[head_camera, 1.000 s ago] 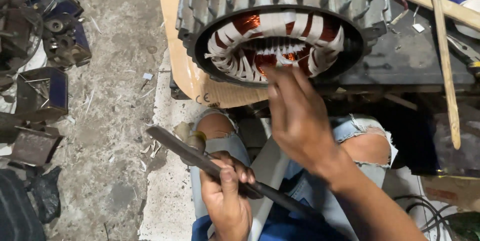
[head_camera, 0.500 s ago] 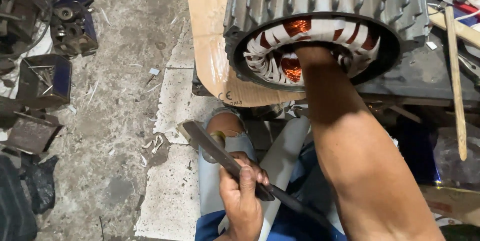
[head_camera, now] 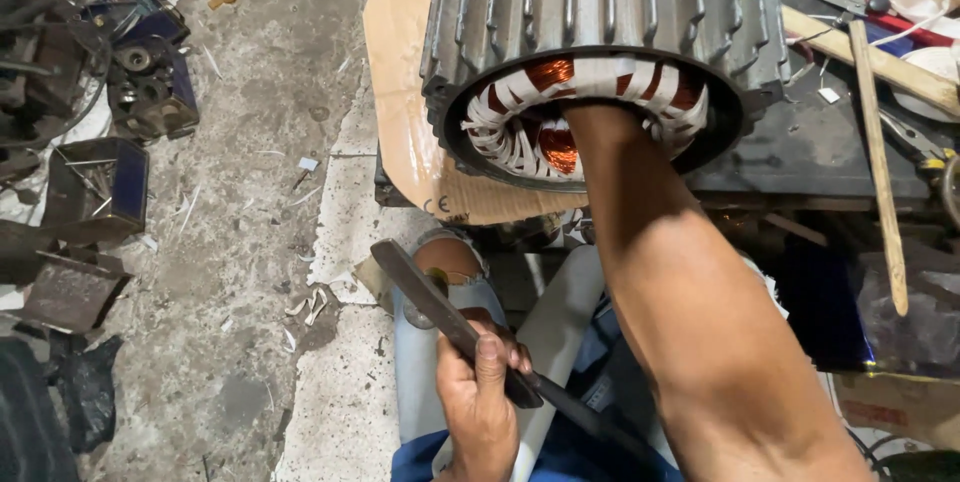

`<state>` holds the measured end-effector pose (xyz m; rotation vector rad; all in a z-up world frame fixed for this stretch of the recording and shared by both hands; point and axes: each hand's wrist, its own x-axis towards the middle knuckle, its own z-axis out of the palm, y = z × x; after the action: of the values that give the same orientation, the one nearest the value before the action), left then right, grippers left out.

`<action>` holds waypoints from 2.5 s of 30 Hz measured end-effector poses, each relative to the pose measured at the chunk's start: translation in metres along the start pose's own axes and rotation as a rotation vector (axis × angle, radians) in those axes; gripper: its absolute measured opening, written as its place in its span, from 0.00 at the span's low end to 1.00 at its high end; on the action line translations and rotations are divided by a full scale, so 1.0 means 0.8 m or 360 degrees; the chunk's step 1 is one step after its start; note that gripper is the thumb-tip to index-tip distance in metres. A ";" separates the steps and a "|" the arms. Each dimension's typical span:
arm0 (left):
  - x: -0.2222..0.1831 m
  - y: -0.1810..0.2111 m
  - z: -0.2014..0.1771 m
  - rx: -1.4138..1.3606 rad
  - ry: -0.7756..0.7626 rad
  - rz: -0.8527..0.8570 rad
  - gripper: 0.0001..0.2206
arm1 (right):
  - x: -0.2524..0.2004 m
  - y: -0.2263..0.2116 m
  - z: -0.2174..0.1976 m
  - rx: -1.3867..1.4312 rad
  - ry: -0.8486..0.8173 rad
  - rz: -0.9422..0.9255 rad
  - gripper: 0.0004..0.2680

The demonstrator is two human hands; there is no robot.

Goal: Repairing an electric motor by fitting insulation paper and hammering copper windings into the stator slots.

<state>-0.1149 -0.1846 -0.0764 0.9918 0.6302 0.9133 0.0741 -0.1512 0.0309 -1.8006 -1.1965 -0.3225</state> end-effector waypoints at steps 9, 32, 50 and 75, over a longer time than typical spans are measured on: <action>0.025 -0.003 0.012 -0.0055 -0.0178 -0.0013 0.14 | -0.163 0.012 -0.067 0.0459 -0.0576 0.0518 0.10; 0.118 0.056 0.100 -0.0369 -0.0534 -0.0925 0.17 | -0.196 0.068 -0.072 0.0393 -0.0238 0.0574 0.23; 0.125 0.055 0.114 -0.0891 -0.0174 -0.1085 0.14 | -0.087 0.032 -0.091 -0.0629 -0.0291 0.0596 0.19; 0.131 0.069 0.126 -0.0590 -0.0256 -0.1054 0.17 | -0.087 0.026 -0.086 -0.0602 -0.0212 0.0229 0.17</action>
<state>-0.0028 -0.1222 0.0119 0.4623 0.5722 0.3364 0.0745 -0.2494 0.0123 -2.2540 -1.1437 -0.3680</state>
